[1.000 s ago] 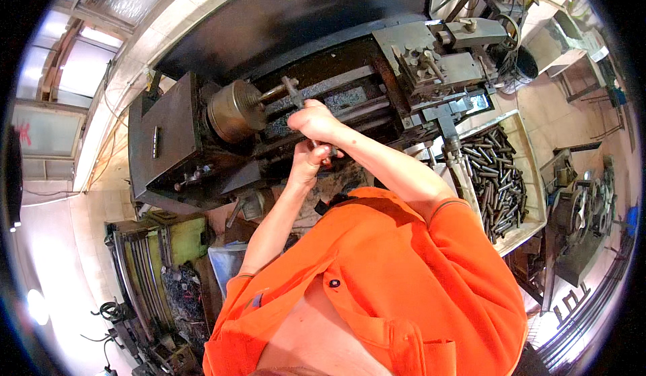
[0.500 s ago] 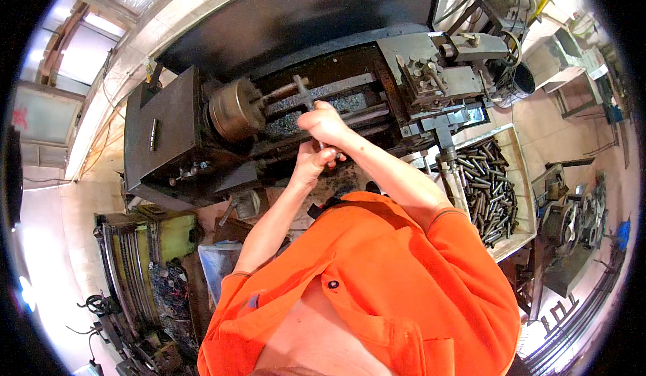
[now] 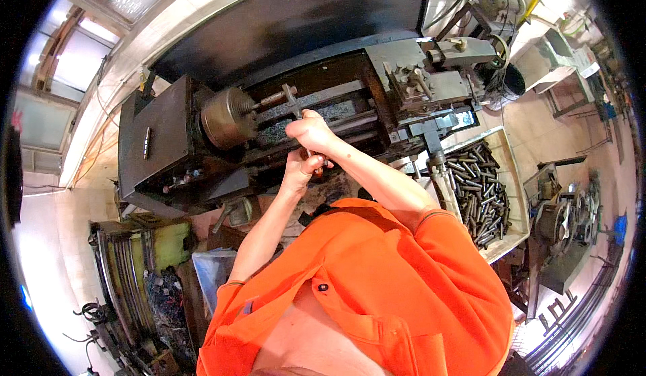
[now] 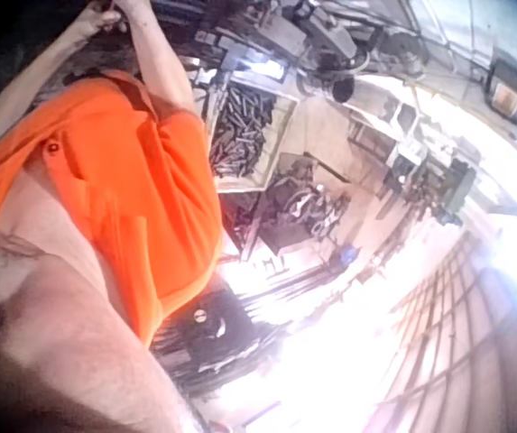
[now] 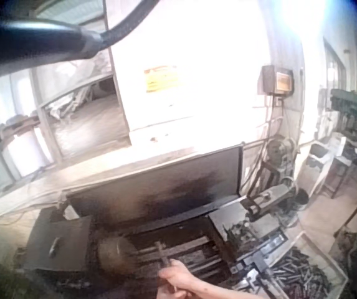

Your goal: The person repeatedly picks up cylindrical metal rods from a blue bin and places them into a machine. The person handles the rods one by one, moving them from the bin to the machine's intake area.

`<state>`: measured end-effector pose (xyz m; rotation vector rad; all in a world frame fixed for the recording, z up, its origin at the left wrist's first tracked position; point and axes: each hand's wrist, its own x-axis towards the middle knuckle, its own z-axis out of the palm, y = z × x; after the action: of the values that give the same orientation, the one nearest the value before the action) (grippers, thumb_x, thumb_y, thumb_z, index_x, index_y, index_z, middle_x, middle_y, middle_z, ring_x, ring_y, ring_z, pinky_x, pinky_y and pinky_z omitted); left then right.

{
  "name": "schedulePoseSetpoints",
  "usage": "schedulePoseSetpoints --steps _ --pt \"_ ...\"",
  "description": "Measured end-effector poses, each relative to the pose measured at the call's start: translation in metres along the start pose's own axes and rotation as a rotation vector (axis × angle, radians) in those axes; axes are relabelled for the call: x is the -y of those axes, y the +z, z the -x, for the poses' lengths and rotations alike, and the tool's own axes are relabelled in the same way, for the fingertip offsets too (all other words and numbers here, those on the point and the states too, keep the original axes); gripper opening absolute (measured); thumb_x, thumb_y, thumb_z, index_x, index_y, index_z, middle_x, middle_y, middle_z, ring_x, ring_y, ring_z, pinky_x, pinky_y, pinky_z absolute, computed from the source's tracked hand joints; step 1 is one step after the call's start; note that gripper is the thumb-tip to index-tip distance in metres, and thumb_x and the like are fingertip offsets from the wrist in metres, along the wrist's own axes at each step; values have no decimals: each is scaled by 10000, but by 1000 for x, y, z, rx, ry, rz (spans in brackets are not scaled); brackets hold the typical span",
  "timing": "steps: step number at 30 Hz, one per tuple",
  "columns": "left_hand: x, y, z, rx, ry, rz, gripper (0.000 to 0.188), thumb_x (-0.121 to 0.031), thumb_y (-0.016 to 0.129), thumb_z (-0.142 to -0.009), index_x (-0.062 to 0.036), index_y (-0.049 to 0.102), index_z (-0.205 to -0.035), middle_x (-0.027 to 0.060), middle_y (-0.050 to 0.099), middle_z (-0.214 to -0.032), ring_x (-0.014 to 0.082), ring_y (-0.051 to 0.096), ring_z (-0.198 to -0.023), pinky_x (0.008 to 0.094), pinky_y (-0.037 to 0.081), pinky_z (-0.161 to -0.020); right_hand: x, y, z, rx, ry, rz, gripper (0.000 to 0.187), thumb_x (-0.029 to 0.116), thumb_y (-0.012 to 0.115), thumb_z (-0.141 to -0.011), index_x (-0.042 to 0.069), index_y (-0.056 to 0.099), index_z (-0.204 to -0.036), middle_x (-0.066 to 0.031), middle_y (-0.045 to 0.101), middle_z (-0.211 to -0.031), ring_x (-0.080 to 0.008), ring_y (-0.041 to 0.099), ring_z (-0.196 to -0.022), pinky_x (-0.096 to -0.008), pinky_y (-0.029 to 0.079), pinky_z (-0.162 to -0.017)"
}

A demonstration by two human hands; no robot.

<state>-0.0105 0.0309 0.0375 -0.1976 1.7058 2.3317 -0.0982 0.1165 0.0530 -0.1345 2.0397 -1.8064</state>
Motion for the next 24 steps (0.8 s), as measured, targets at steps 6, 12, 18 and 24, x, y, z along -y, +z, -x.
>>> schedulePoseSetpoints --steps 6,12,18,24 --pt "8 14 -12 91 -10 -21 429 -312 751 -635 23 562 -825 71 601 -695 101 546 -558 225 423 -492 -12 -25 5 -66 10 -60 290 180 583 -634 -52 507 -789 -79 516 -668 -157 484 -623 -292 409 -551" --pt "27 19 -22 87 98 -398 448 -277 753 -572 19 528 -823 58 589 -696 140 575 -611 269 468 -545 -18 -39 25 -97 -40 -429 67 15 499 -693 56 476 -741 13 433 -639 -79 373 -556 -245 307 -486" --pt "-4 51 0 -154 356 -1087 741 -342 768 -444 -31 472 -1048 149 574 -933 311 594 -825 397 481 -719 -13 -55 76 -180 -184 -635 443 -48 433 -616 -19 549 -1042 -82 610 -897 -135 536 -697 -260 431 -636" --pt "9 85 15 -55 623 -1139 861 -316 783 -437 37 424 -1135 174 507 -996 347 531 -921 411 459 -768 -5 -79 132 -342 -290 -641 427 -28 423 -677 -28 552 -1084 -105 628 -925 -98 534 -645 -209 413 -528"
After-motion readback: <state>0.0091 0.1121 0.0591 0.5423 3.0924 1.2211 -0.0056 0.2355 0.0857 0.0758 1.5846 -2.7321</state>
